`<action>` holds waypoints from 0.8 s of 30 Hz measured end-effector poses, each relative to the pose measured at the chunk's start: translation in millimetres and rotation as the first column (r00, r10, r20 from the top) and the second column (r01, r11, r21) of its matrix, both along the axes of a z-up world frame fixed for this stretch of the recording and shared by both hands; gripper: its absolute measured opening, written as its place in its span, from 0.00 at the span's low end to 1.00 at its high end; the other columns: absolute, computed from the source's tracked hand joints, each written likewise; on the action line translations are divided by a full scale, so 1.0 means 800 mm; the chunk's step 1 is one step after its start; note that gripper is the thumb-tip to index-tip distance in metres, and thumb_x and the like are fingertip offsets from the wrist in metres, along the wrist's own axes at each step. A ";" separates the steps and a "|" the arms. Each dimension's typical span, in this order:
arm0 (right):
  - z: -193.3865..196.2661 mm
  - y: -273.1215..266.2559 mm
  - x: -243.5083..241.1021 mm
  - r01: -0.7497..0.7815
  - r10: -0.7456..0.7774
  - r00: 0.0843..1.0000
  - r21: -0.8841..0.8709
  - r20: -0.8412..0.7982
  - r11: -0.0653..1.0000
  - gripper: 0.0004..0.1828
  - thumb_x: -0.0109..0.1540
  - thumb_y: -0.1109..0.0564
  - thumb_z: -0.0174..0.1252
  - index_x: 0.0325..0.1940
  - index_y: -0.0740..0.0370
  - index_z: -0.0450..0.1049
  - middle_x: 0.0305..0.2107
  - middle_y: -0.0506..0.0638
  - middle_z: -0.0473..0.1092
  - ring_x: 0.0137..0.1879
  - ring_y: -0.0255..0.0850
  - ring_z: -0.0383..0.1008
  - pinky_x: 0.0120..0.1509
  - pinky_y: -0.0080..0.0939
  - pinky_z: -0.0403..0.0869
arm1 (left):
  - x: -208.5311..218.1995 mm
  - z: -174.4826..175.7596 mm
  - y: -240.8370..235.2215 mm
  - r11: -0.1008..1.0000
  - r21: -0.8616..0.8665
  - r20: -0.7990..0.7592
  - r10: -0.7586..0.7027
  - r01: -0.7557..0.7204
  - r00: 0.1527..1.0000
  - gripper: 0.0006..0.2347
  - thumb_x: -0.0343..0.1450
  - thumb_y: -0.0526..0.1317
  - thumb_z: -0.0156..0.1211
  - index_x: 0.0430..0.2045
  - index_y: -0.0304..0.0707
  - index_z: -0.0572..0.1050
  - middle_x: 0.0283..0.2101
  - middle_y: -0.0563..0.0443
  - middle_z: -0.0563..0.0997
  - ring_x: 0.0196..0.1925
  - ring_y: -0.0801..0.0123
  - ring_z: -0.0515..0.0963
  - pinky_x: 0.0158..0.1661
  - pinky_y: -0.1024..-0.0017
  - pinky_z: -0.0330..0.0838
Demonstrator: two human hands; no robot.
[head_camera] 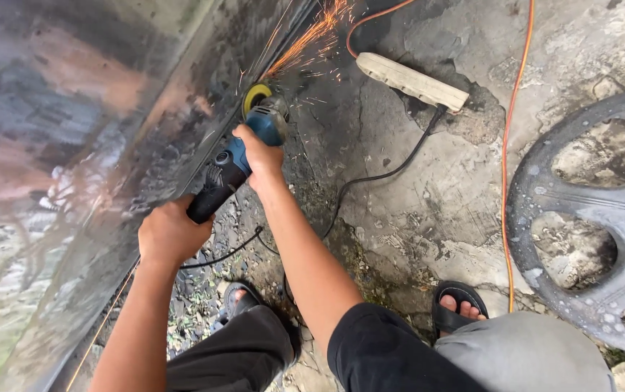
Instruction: Using a handheld angle grinder to sand down the paint and rust on a car door panel.
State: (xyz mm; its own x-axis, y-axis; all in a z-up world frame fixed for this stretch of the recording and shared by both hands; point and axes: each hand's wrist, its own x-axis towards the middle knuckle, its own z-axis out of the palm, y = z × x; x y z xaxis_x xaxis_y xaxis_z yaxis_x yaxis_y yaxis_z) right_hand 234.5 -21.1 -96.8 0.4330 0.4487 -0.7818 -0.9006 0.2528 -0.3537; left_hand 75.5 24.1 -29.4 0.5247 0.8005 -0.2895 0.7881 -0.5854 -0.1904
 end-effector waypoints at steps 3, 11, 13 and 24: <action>-0.005 -0.003 -0.007 0.039 -0.039 0.999 0.032 0.005 0.999 0.50 0.47 0.51 0.73 0.69 0.74 0.63 0.59 0.71 0.65 0.69 0.65 0.65 0.62 0.64 0.70 | -0.001 0.000 -0.005 1.000 -0.011 -0.038 0.011 -0.012 0.999 0.20 0.60 0.53 0.61 0.45 0.52 0.82 0.34 0.44 0.86 0.42 0.46 0.86 0.44 0.53 0.81; -0.003 -0.003 -0.018 -0.011 0.011 1.000 -0.003 -0.026 1.000 0.51 0.45 0.49 0.74 0.68 0.70 0.65 0.58 0.67 0.67 0.67 0.61 0.68 0.61 0.61 0.72 | -0.016 0.002 -0.005 1.000 -0.002 -0.069 0.030 -0.030 0.997 0.19 0.60 0.54 0.61 0.42 0.53 0.82 0.33 0.45 0.86 0.41 0.47 0.87 0.44 0.54 0.81; -0.005 -0.001 -0.013 -0.012 0.012 1.000 0.000 -0.002 1.000 0.51 0.44 0.49 0.74 0.68 0.71 0.66 0.57 0.68 0.68 0.66 0.61 0.69 0.60 0.60 0.73 | -0.014 -0.002 -0.004 1.000 -0.005 -0.038 0.028 -0.029 0.999 0.18 0.61 0.54 0.60 0.41 0.53 0.82 0.33 0.45 0.86 0.40 0.46 0.87 0.43 0.53 0.81; -0.009 -0.003 -0.012 -0.009 0.008 1.000 0.007 0.010 1.000 0.53 0.44 0.49 0.75 0.68 0.72 0.64 0.57 0.70 0.66 0.66 0.65 0.68 0.59 0.64 0.73 | -0.004 0.005 -0.013 0.999 -0.051 -0.003 0.019 -0.019 1.000 0.19 0.63 0.52 0.61 0.45 0.49 0.82 0.33 0.41 0.86 0.40 0.44 0.86 0.42 0.52 0.81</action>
